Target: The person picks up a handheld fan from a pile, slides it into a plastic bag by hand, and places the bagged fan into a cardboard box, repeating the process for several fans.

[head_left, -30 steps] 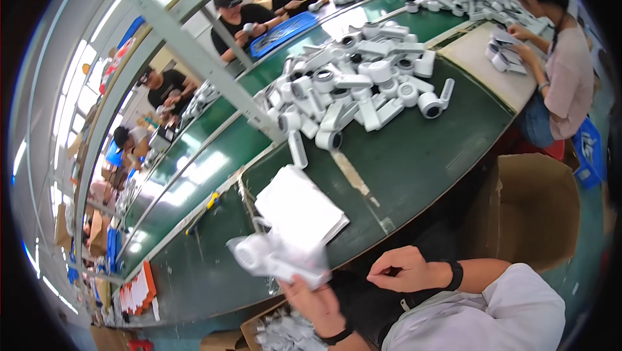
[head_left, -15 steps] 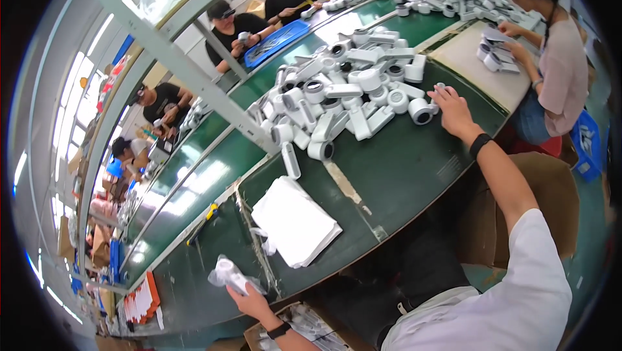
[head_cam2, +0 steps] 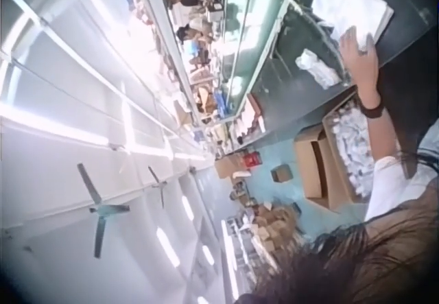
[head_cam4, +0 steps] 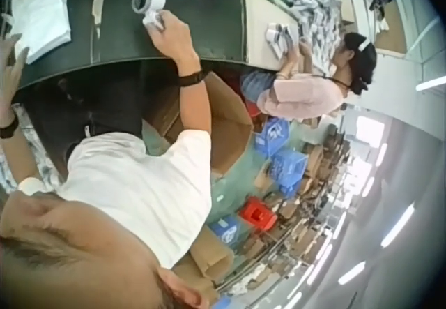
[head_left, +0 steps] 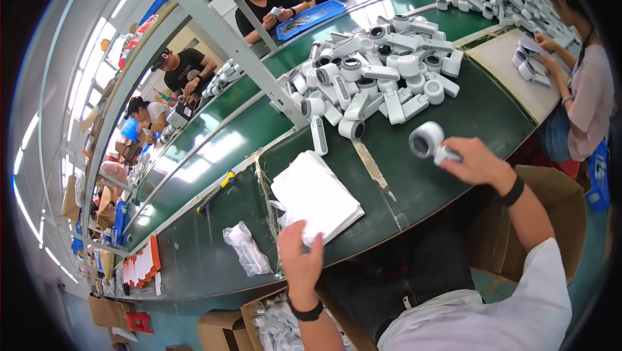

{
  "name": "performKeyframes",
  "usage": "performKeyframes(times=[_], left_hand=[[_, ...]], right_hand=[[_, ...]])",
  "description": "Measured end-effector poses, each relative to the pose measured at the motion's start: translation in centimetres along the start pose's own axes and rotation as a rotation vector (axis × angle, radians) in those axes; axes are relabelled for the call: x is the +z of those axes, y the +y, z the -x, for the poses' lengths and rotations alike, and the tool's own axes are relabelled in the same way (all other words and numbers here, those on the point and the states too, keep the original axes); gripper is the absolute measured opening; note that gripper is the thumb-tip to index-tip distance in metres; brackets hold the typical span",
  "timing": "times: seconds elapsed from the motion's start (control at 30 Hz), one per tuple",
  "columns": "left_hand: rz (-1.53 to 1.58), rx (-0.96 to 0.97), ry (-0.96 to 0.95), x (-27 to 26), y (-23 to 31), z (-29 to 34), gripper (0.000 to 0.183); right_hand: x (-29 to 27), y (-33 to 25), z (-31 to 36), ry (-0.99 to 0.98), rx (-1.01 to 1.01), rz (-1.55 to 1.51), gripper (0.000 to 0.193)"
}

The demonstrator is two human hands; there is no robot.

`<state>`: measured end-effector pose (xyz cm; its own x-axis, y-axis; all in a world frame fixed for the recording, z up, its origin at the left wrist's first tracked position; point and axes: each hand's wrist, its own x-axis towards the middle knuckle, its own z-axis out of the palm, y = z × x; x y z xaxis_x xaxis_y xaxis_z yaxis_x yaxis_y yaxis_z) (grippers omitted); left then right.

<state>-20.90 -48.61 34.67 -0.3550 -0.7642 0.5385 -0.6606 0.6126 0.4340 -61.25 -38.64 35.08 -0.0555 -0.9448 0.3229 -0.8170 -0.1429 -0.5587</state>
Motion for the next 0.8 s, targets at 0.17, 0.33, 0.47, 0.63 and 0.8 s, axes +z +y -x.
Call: performKeyframes(times=[0.17,0.33,0.47,0.63,0.8], left_hand=[[-0.163,0.147,0.003,4.3,0.2,-1.5,0.023],[-0.227,0.053,-0.080,4.9,0.2,-1.3,0.019],[-0.212,0.014,-0.118,5.0,-0.1,-1.3,0.016],[-0.174,-0.041,-0.135,4.7,-0.2,-1.5,0.013],[-0.096,-0.052,-0.100,4.8,-0.1,-0.8,0.012]], right_hand=[[3.6,-5.2,1.4,-0.091,0.037,-0.244,0.038],[6.3,-6.3,2.3,-0.253,0.270,-0.620,0.040],[8.9,-6.4,3.4,-0.219,0.396,-1.022,0.043],[9.7,-8.0,4.2,-0.182,0.356,-1.002,0.050],[10.5,-8.5,4.3,-0.255,0.495,-1.103,0.050]])
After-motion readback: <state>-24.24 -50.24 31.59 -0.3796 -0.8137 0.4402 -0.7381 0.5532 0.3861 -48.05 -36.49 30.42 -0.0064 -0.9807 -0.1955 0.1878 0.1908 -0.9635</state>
